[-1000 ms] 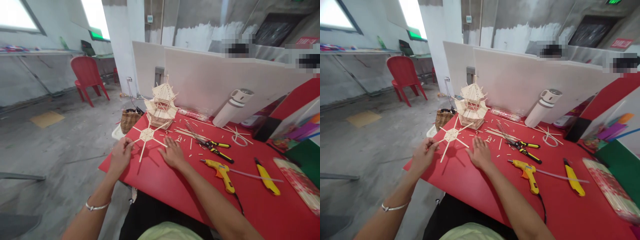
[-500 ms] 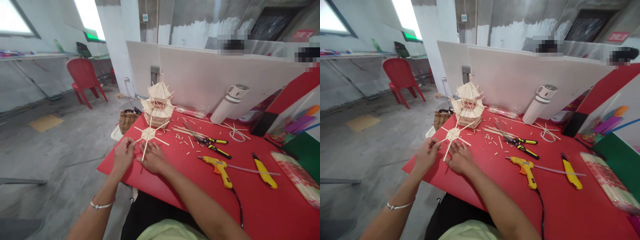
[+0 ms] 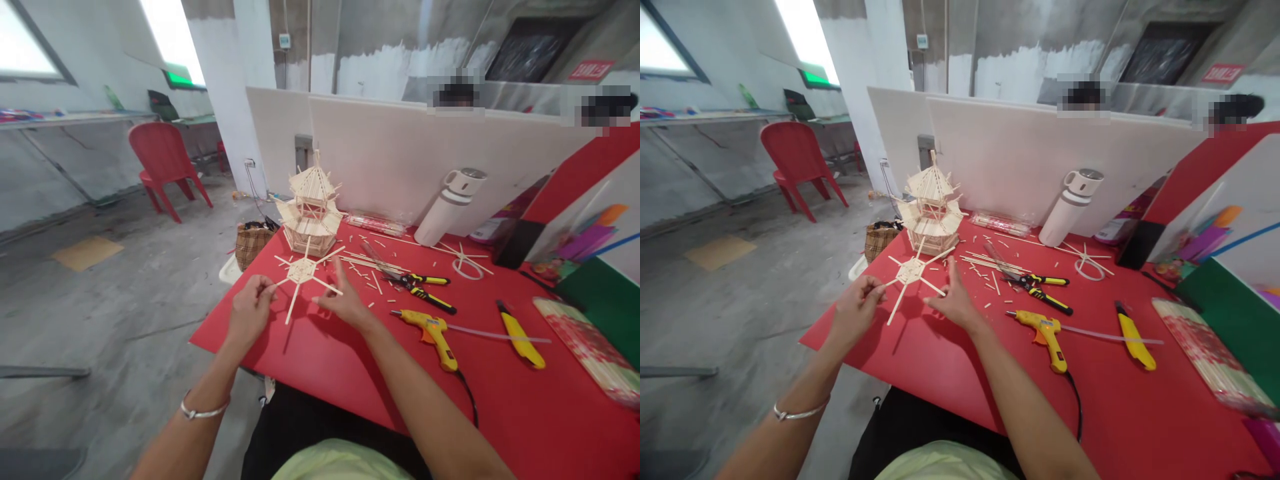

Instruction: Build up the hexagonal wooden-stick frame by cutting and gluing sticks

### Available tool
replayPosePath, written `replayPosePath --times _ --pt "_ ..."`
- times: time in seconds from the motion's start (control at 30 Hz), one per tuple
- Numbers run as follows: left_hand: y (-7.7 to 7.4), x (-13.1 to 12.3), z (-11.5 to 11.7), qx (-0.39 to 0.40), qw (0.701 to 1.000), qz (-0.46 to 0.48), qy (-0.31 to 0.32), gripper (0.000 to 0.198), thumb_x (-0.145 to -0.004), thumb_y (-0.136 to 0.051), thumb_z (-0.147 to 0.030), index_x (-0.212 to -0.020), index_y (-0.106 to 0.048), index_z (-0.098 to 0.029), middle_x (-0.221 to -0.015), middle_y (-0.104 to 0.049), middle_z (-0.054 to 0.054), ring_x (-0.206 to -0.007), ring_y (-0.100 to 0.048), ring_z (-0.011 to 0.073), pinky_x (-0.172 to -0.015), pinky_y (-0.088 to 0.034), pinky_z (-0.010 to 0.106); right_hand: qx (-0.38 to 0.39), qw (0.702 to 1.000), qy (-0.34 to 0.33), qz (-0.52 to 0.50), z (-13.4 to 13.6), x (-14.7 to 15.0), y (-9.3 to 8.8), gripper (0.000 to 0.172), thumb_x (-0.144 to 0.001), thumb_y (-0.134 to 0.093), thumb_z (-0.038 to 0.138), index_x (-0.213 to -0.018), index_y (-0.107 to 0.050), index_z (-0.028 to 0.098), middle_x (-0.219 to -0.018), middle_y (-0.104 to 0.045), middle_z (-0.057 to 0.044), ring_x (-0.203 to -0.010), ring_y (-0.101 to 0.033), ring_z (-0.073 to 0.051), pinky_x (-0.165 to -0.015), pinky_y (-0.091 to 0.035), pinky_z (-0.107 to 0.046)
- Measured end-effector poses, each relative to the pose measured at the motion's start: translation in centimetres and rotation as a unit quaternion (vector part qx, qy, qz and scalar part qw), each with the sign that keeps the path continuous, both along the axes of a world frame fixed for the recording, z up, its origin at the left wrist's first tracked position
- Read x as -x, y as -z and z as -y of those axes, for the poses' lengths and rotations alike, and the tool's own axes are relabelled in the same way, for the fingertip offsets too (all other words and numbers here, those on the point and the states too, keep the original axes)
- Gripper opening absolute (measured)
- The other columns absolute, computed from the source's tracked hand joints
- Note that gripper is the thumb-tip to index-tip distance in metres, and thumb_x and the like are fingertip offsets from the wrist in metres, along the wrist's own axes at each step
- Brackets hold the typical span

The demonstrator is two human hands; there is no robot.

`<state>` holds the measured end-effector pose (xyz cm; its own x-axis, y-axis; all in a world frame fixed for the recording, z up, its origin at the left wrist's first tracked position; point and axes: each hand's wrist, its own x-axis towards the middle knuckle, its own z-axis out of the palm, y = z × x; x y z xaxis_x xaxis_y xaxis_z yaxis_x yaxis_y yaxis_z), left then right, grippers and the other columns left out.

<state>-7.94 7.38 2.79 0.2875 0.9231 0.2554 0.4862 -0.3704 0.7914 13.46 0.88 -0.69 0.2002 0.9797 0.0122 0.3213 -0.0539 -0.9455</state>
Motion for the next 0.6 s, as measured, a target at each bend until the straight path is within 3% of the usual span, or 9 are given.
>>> replayPosePath --times 0.07,0.13,0.17,0.3,0.4,0.5,0.6 --pt "-0.5 -0.4 0.1 0.003 1.0 0.003 0.006 0.018 -0.089 -0.048 -0.035 -0.078 -0.051 -0.021 -0.069 -0.061 -0.002 -0.066 -0.058 0.0153 -0.065 -0.042 0.028 -0.02 0.996 -0.071 -0.055 -0.8 1.1 -0.7 0.075 -0.079 -0.066 0.047 -0.144 -0.037 0.025 -0.076 -0.061 0.003 -0.063 -0.058 -0.014 -0.062 -0.051 -0.03" --pt "-0.7 -0.5 0.1 0.001 1.0 0.006 0.005 0.018 -0.089 -0.049 -0.036 -0.079 -0.051 -0.021 -0.069 -0.061 -0.002 -0.067 -0.058 0.0154 -0.066 -0.043 0.028 -0.039 0.987 -0.125 -0.089 -0.7 2.0 -1.1 0.045 -0.086 -0.058 0.052 -0.12 -0.057 0.023 -0.071 -0.056 0.004 -0.063 -0.054 -0.012 -0.06 -0.047 -0.025" --pt "-0.7 -0.4 0.1 -0.002 1.0 0.006 0.001 0.017 -0.089 -0.049 -0.036 -0.079 -0.051 -0.021 -0.07 -0.061 -0.002 -0.067 -0.058 0.0155 -0.066 -0.043 0.028 -0.04 0.986 -0.131 -0.091 -0.2 2.3 -1.2 0.039 -0.089 -0.051 0.055 -0.106 -0.061 0.022 -0.067 -0.053 0.004 -0.06 -0.052 -0.011 -0.058 -0.045 -0.024" --pt "0.4 0.8 -0.6 -0.008 1.0 -0.003 -0.021 0.017 -0.089 -0.049 -0.035 -0.08 -0.052 -0.022 -0.07 -0.062 -0.001 -0.067 -0.058 0.0156 -0.067 -0.042 0.028 -0.01 0.998 -0.055 -0.027 3.1 1.6 -0.3 0.053 -0.096 -0.031 0.061 -0.069 -0.054 0.021 -0.052 -0.037 0.006 -0.047 -0.036 -0.01 -0.05 -0.033 -0.024" --pt "1.4 1.5 -0.9 0.003 0.999 -0.014 -0.041 0.017 -0.089 -0.048 -0.036 -0.08 -0.052 -0.022 -0.07 -0.061 -0.002 -0.064 -0.056 0.0155 -0.065 -0.042 0.028 -0.012 0.999 0.028 0.039 4.8 0.4 0.6 0.051 -0.095 -0.039 0.058 -0.06 -0.045 0.022 -0.054 -0.039 0.004 -0.052 -0.038 -0.012 -0.056 -0.031 -0.026" --pt "1.7 1.4 -0.9 0.011 0.999 -0.02 -0.049 0.018 -0.089 -0.047 -0.037 -0.081 -0.051 -0.022 -0.07 -0.061 -0.002 -0.062 -0.055 0.0151 -0.063 -0.042 0.028 -0.024 0.993 0.062 0.093 4.1 0.5 1.0 0.044 -0.093 -0.046 0.05 -0.058 -0.046 0.022 -0.057 -0.045 0.001 -0.059 -0.043 -0.014 -0.064 -0.033 -0.028" --pt "1.4 0.9 -0.7 0.005 0.999 -0.018 -0.042 0.018 -0.089 -0.047 -0.037 -0.081 -0.051 -0.022 -0.071 -0.062 -0.002 -0.063 -0.057 0.0156 -0.064 -0.042 0.028 -0.036 0.992 0.054 0.112 1.9 2.1 0.8 0.02 -0.087 -0.056 0.04 -0.082 -0.063 0.021 -0.078 -0.061 -0.002 -0.069 -0.05 -0.015 -0.071 -0.039 -0.028"
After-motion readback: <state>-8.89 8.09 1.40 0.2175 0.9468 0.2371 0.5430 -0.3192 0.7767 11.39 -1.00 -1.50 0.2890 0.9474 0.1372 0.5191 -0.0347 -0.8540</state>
